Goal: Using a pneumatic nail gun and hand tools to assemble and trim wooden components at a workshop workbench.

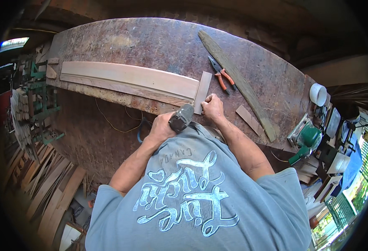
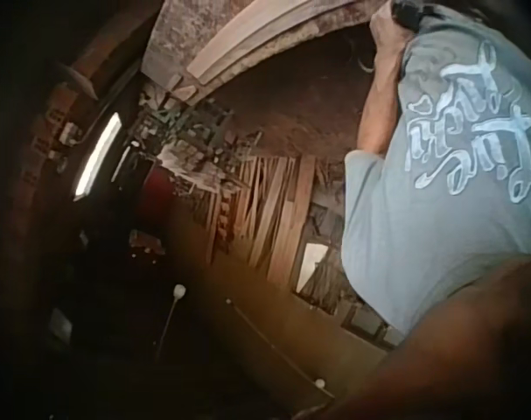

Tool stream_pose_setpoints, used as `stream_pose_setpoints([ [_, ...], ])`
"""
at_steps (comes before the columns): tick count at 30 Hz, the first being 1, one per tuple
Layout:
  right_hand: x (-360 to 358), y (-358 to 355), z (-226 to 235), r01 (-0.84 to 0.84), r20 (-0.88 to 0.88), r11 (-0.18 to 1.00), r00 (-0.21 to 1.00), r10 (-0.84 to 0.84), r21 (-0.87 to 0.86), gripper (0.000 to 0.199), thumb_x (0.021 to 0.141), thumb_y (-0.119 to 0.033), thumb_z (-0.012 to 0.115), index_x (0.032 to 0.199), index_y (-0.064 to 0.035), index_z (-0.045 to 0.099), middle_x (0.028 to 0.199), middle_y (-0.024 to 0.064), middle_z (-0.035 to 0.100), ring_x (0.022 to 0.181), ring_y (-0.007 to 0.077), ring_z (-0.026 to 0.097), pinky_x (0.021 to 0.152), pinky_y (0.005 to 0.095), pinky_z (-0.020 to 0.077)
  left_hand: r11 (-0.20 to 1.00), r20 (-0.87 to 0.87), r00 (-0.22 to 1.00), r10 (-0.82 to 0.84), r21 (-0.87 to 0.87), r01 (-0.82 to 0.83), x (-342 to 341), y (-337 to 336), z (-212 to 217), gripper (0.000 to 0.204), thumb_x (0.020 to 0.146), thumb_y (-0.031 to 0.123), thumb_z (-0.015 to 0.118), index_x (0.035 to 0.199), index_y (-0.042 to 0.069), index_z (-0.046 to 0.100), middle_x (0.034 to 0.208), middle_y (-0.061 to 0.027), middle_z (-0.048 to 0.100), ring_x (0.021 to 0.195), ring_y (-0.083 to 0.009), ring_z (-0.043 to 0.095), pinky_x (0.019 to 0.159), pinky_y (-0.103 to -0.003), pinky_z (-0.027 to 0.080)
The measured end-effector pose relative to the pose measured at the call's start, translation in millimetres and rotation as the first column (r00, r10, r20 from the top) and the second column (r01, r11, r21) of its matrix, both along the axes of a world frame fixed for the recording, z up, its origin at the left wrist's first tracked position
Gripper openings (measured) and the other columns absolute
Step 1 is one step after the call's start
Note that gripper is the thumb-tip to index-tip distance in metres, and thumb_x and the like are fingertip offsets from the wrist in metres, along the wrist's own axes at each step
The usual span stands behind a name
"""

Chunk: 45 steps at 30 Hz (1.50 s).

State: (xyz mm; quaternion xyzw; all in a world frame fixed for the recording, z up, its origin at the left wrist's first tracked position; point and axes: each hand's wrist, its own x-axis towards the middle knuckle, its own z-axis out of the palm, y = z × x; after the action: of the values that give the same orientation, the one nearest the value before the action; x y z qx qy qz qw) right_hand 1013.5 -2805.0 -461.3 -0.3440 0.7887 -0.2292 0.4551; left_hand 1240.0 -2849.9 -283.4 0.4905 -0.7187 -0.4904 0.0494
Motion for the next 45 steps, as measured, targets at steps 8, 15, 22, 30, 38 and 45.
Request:
stream_pose_setpoints([
  [8, -2, -2, 15, 0.044, 0.098, 0.994, 0.994, -0.054, 0.096, 0.025, 0.085, -0.017, 0.081, 0.098, -0.0025, 0.065, 0.099, 0.0243, 0.075, 0.099, 0.0429, 0.073, 0.089, 0.0510, 0.0565, 0.992, 0.048, 0.991, 0.123, -0.003, -0.123, -50, -8, -20, 0.023, 0.077, 0.012, 0.078, 0.097, -0.001, 0.073, 0.087, -0.0235, 0.075, 0.082, -0.0386, 0.076, 0.073, -0.045, 0.058],
  [15, -6, -4, 21, 0.047, 0.122, 0.992, 0.991, -0.061, 0.121, 0.026, 0.087, -0.019, 0.080, 0.102, -0.0031, 0.066, 0.100, 0.0266, 0.075, 0.100, 0.0463, 0.073, 0.090, 0.0535, 0.0561, 0.983, 0.082, 0.980, 0.180, 0.004, -0.181, -74, -21, -28, 0.016, 0.078, 0.010, 0.074, 0.088, -0.003, 0.071, 0.074, -0.0165, 0.071, 0.068, -0.0213, 0.069, 0.068, -0.041, 0.056],
  [22, -8, -5, 21, 0.031, 0.141, 0.992, 0.989, -0.049, 0.122, 0.026, 0.088, -0.019, 0.079, 0.105, -0.0037, 0.066, 0.100, 0.0271, 0.075, 0.100, 0.0472, 0.073, 0.090, 0.0546, 0.0559, 0.986, 0.195, 0.973, 0.125, 0.082, -0.143, -85, -33, -24, 0.021, 0.080, 0.012, 0.073, 0.097, 0.000, 0.073, 0.087, -0.0250, 0.075, 0.086, -0.0427, 0.076, 0.076, -0.048, 0.058],
  [30, -7, -5, 29, 0.063, 0.079, 0.994, 0.994, -0.070, 0.090, 0.023, 0.085, -0.018, 0.080, 0.096, -0.0024, 0.066, 0.091, 0.0251, 0.075, 0.091, 0.0435, 0.074, 0.083, 0.0518, 0.0576, 0.983, 0.238, 0.962, 0.132, 0.094, -0.158, -90, -36, -28, 0.020, 0.081, 0.014, 0.073, 0.093, -0.002, 0.073, 0.084, -0.0253, 0.074, 0.084, -0.0437, 0.075, 0.075, -0.049, 0.057],
  [38, -6, -4, 27, 0.067, 0.084, 0.993, 0.994, -0.075, 0.093, 0.024, 0.086, -0.017, 0.080, 0.098, -0.0024, 0.066, 0.091, 0.0252, 0.075, 0.091, 0.0445, 0.074, 0.083, 0.0519, 0.0572, 0.985, 0.250, 0.959, 0.137, 0.071, -0.159, -94, -37, -29, 0.021, 0.081, 0.015, 0.073, 0.093, -0.001, 0.073, 0.085, -0.0261, 0.074, 0.086, -0.0452, 0.074, 0.076, -0.050, 0.057],
  [45, -5, -5, 26, 0.067, 0.075, 0.994, 0.994, -0.074, 0.091, 0.024, 0.085, -0.017, 0.080, 0.096, -0.0021, 0.066, 0.090, 0.0250, 0.075, 0.090, 0.0446, 0.074, 0.082, 0.0523, 0.0570, 0.988, 0.256, 0.959, 0.124, 0.052, -0.142, -94, -38, -32, 0.022, 0.081, 0.014, 0.073, 0.095, -0.002, 0.074, 0.087, -0.0274, 0.074, 0.088, -0.0465, 0.074, 0.077, -0.051, 0.057],
])
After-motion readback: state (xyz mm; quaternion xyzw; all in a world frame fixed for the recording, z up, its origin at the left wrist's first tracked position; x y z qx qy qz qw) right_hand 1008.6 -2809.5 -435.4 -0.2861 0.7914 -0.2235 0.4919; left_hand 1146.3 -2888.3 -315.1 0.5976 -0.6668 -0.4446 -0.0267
